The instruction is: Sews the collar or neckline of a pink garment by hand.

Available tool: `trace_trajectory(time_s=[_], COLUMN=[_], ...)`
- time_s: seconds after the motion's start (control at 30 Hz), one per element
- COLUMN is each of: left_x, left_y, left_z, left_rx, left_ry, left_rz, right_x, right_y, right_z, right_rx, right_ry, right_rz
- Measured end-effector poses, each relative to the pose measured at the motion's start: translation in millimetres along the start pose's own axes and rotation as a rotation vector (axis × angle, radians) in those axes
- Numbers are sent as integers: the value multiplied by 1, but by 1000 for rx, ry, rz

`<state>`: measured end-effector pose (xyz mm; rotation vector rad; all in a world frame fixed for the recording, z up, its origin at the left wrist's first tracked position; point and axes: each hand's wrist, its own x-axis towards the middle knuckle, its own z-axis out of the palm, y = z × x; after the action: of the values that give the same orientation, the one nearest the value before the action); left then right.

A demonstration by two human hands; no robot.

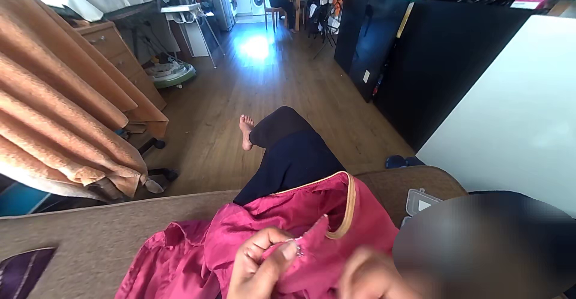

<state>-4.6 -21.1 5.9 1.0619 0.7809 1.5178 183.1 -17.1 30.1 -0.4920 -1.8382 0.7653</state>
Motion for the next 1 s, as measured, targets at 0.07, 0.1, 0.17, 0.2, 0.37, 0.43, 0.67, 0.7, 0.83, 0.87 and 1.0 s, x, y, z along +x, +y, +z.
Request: trace_trajectory(time_s=[0.07,0.1,0.17,0.2,0.37,0.43,0.67,0.7,0.83,0.87,1.0], left_x=[2,3,5,6,2,-1,-6,-6,-6,-6,-6], left_y=[1,1,2,2,-1,-1,-1,-1,0,0,0], left_z=[-6,-8,-8,-7,-2,1,5,4,3,2,3], left_rx=[-36,-54,-83,-93,96,139,157,156,152,148,154], left_ry=[87,146,234,243,50,-57,-125,-122,-118,-116,-113], left_rz=[46,57,73,83,129,140,171,169,166,167,169], right_x=[3,3,1,1,0,1,2,2,1,1,1], right_y=[7,8,9,7,-5,-2,10,10,10,10,10], right_z=[-44,-66,-100,-108,-65,-33,-9,-9,-10,-10,-11], right_rx=[-102,-145,-191,-199,-392,-368,-429,-429,-415,-411,-405], right_ry=[158,237,374,411,204,127,92,90,72,67,60], right_rz=[49,50,3,-19,1,-30,-84,-82,-78,-74,-65])
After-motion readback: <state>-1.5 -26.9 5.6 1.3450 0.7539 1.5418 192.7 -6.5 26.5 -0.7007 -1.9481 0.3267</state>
